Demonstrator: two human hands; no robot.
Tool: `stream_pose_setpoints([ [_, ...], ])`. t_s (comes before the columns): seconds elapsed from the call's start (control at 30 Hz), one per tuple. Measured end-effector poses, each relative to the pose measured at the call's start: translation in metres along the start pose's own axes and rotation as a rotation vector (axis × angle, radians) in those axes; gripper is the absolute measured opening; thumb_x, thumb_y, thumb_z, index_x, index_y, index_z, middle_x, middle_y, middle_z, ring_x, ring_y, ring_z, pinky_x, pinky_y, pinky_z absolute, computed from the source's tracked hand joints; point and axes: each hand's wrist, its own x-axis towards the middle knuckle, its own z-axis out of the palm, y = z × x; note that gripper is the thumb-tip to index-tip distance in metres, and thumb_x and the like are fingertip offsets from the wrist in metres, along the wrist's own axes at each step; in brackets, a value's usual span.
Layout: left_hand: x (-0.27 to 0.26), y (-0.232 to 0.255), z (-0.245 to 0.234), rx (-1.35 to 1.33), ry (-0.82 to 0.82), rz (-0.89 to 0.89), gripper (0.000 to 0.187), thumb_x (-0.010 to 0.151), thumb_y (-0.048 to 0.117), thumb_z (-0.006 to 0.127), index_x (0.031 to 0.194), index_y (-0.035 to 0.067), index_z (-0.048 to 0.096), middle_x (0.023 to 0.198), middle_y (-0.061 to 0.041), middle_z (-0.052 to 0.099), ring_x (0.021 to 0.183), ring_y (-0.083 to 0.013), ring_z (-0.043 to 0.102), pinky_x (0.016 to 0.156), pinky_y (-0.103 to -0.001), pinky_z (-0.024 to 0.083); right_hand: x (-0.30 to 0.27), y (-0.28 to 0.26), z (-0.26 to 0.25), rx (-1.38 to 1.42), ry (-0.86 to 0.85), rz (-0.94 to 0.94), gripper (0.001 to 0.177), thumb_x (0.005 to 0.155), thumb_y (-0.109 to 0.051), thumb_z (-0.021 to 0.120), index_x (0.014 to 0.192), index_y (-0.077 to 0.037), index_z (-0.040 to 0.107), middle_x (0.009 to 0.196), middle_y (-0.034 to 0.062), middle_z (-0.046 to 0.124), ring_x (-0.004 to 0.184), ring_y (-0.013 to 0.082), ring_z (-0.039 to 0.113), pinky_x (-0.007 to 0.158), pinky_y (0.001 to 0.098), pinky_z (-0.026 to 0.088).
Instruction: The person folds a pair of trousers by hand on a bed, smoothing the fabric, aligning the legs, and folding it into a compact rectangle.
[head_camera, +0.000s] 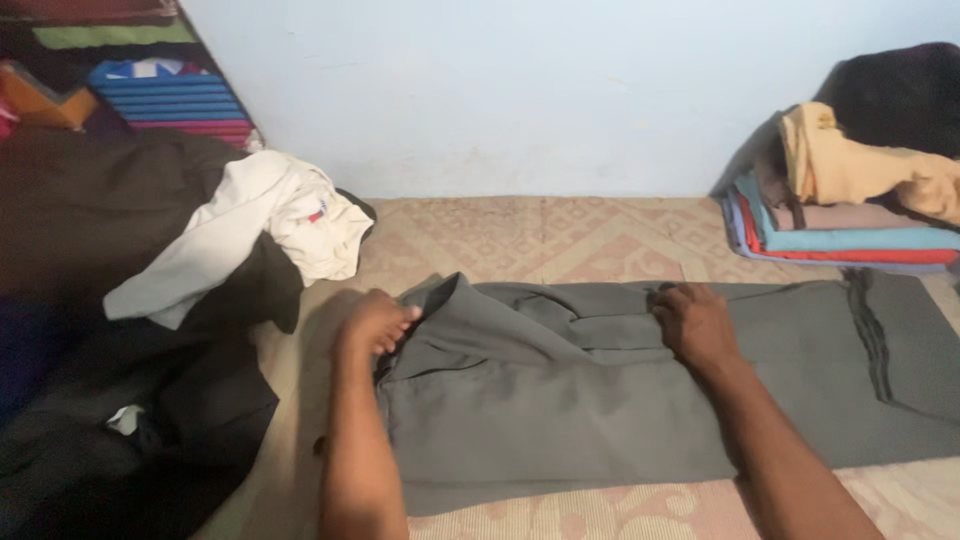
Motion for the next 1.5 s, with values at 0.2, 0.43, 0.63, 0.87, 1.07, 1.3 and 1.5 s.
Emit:
stream_pose_setpoints([
  [0.2,0.014,-0.007,0.010,-0.294,0.012,0.202,0.030,0.091,0.038,0.070,0.102,0.010,0.072,0.075,-0.004,0.062,0.057,-0.0137,0.045,0.048,-0.030,0.036,0.004,-0.001,-0.005,0.028,-0.009,0.020,0.009,0.083,-0.014,0.073,0.090,-0.008,0.075,0.097,0.0115,0.073,0.095,0.0357,0.066,0.084,0.0467,0.053],
  [0.43,0.014,0.005,0.028,-0.384,0.138,0.137,0.047,0.096,0.033,0.071,0.123,-0.006,0.067,0.098,-0.014,0.066,0.075,-0.0210,0.054,0.061,-0.038,0.044,0.006,-0.006,-0.007,0.039,-0.074,0.119,0.009,0.084,-0.013,0.073,0.090,-0.007,0.076,0.097,0.0131,0.073,0.095,0.0355,0.066,0.086,0.0455,0.053],
  [0.63,-0.001,0.032,0.046,-0.441,0.169,0.252,0.064,0.092,0.035,0.074,0.142,0.004,0.049,0.128,-0.013,0.060,0.113,-0.0259,0.062,0.094,-0.040,0.053,0.004,-0.001,0.001,0.026,-0.043,0.096,0.012,0.081,-0.013,0.074,0.090,-0.006,0.077,0.099,0.0159,0.073,0.096,0.0378,0.066,0.085,0.0458,0.053],
  [0.87,0.045,0.008,0.049,-0.862,0.173,0.396,0.058,0.082,0.016,0.082,0.135,0.006,0.065,0.106,-0.009,0.067,0.072,-0.0143,0.058,0.063,-0.030,0.047,0.002,0.004,0.002,0.008,-0.031,0.072,0.012,0.084,-0.015,0.072,0.089,-0.006,0.076,0.098,0.0158,0.073,0.096,0.0374,0.066,0.087,0.0464,0.053],
  [1.07,0.078,-0.046,-0.007,-1.483,0.278,0.482,0.032,0.092,0.014,0.074,0.123,0.014,0.066,0.090,0.001,0.063,0.063,-0.0144,0.051,0.055,-0.035,0.041,0.004,0.007,-0.002,0.095,-0.066,0.063,0.014,0.085,-0.017,0.071,0.090,-0.005,0.076,0.101,0.0165,0.072,0.097,0.0394,0.064,0.084,0.0487,0.051],
  [1.3,0.033,-0.037,-0.006,-0.884,0.162,0.417,0.035,0.089,0.023,0.083,0.120,0.010,0.071,0.118,-0.003,0.069,0.116,-0.0173,0.060,0.104,-0.035,0.040,0.008,0.001,-0.005,0.080,-0.083,0.131,0.024,0.084,-0.030,0.077,0.088,-0.007,0.077,0.093,0.0133,0.070,0.096,0.0368,0.063,0.084,0.0475,0.051],
  [1.5,-0.019,-0.019,-0.030,-0.023,0.700,0.348,0.055,0.073,0.013,0.087,0.125,0.005,0.071,0.125,-0.021,0.069,0.110,-0.0347,0.067,0.092,-0.044,0.052,0.008,-0.011,-0.014,0.139,-0.034,0.143,0.026,0.087,-0.032,0.074,0.092,-0.007,0.077,0.095,0.0126,0.072,0.095,0.0353,0.065,0.083,0.0461,0.051],
])
